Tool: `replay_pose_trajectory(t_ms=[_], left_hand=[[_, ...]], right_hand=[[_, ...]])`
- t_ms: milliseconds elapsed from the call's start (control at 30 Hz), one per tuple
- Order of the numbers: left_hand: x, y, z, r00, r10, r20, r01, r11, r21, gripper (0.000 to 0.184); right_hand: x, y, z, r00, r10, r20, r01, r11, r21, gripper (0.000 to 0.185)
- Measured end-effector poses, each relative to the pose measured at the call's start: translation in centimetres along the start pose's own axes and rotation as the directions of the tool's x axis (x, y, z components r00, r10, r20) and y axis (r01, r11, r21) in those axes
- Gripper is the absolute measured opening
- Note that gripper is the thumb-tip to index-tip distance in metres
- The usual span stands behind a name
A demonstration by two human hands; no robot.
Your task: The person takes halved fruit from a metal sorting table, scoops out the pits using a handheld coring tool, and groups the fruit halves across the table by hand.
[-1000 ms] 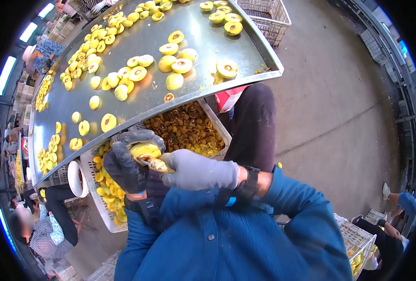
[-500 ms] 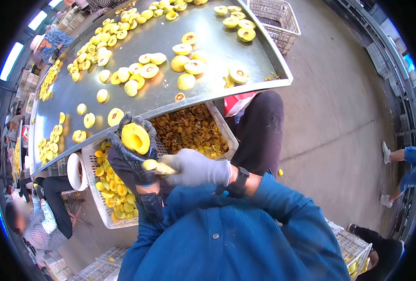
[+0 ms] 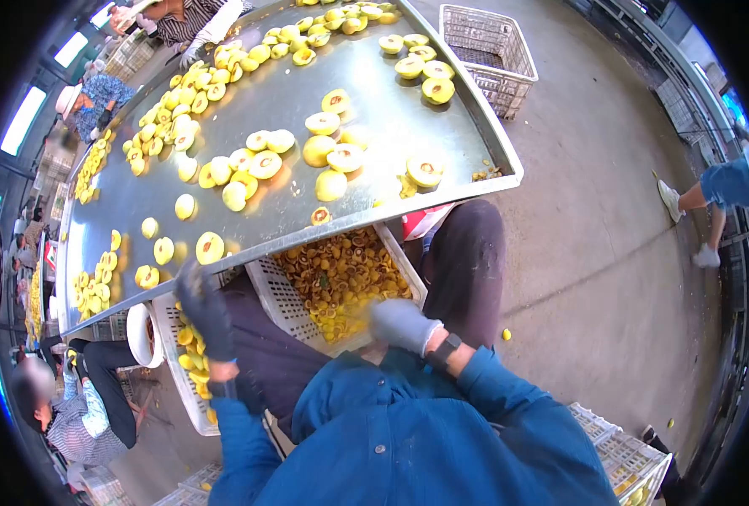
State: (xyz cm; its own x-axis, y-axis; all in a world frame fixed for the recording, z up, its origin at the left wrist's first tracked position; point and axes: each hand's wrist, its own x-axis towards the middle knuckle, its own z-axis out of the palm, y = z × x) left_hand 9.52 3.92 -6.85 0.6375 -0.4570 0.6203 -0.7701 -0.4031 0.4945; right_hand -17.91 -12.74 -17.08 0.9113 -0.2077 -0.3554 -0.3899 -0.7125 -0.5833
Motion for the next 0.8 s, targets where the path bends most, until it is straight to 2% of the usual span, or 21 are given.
replay_pose_trajectory(t_ms=[67, 133, 200, 300, 400, 433, 467, 500, 533, 567, 600, 633, 700, 767, 800], left_hand=[[1.9, 3.2, 5.7, 0.973, 0.009, 0.232, 0.013, 0.995, -0.095, 0.033], [4.1, 5.6, 11.6, 0.92, 0.226, 0.321, -0.208, 0.974, -0.09, 0.046], [5.2, 6.4, 16.8, 0.857, 0.229, 0.462, -0.304, 0.948, 0.094, 0.06], [6.8, 8.7, 19.6, 0.635, 0.065, 0.77, -0.334, 0.922, 0.198, 0.065], [6.0, 5.0, 21.9, 0.783, 0.348, 0.516, -0.41, 0.912, 0.006, 0.063], [6.6, 4.4, 21.2, 0.769, 0.262, 0.582, -0.226, 0.965, -0.136, 0.053], [7.2, 5.6, 19.3, 0.755, 0.101, 0.648, 0.145, 0.938, -0.316, 0.042], [7.7, 6.8, 17.1, 0.702, -0.063, 0.709, 0.503, 0.749, -0.432, 0.04], [7.5, 7.2, 15.3, 0.588, -0.187, 0.787, 0.771, 0.425, -0.475, 0.039], [6.7, 6.4, 14.5, 0.757, -0.044, 0.652, 0.511, 0.662, -0.549, 0.036], [6.3, 7.1, 12.9, 0.806, 0.068, 0.588, 0.315, 0.791, -0.524, 0.033], [5.8, 7.8, 11.4, 0.84, 0.179, 0.512, 0.101, 0.876, -0.472, 0.031], [3.7, 9.6, 9.4, 0.856, -0.048, 0.515, 0.398, 0.695, -0.598, 0.032], [2.5, 11.8, 7.7, 0.846, -0.175, 0.504, 0.511, 0.541, -0.668, 0.035], [2.3, 13.3, 6.8, 0.856, -0.195, 0.479, 0.504, 0.522, -0.688, 0.037]], right_hand=[[-0.2, -0.4, 0.4, 0.998, 0.007, -0.062, -0.005, 0.999, 0.038, 0.03], [-0.5, -0.2, 0.5, 0.995, 0.052, -0.082, -0.045, 0.995, 0.088, 0.032], [-0.9, -0.3, -0.2, 0.992, 0.094, -0.083, -0.085, 0.99, 0.113, 0.032], [-0.6, 0.3, -0.4, 0.988, 0.142, -0.058, -0.131, 0.977, 0.17, 0.029], [-1.0, 0.5, -0.7, 0.988, 0.132, -0.084, -0.108, 0.963, 0.245, 0.03], [-1.1, 0.6, -1.0, 0.988, 0.117, -0.105, -0.085, 0.959, 0.27, 0.03], [-1.2, 0.7, -1.4, 0.98, 0.131, -0.151, -0.078, 0.945, 0.318, 0.031], [-1.3, 0.6, -1.9, 0.97, 0.145, -0.195, -0.066, 0.929, 0.364, 0.031], [-1.3, 0.4, -2.5, 0.959, 0.159, -0.234, -0.051, 0.91, 0.411, 0.031], [-1.4, -0.4, -3.8, 0.939, 0.176, -0.295, -0.04, 0.908, 0.417, 0.031], [-1.6, -1.7, -6.0, 0.922, 0.16, -0.352, 0.037, 0.87, 0.491, 0.03], [-1.5, -2.7, -7.2, 0.9, 0.141, -0.413, 0.067, 0.891, 0.45, 0.029], [-0.9, -4.6, -8.9, 0.853, 0.091, -0.514, 0.105, 0.934, 0.34, 0.027], [-0.4, -6.6, -9.9, 0.809, 0.031, -0.587, 0.114, 0.971, 0.209, 0.026], [-0.5, -7.4, -10.4, 0.797, 0.005, -0.604, 0.13, 0.975, 0.179, 0.025]])
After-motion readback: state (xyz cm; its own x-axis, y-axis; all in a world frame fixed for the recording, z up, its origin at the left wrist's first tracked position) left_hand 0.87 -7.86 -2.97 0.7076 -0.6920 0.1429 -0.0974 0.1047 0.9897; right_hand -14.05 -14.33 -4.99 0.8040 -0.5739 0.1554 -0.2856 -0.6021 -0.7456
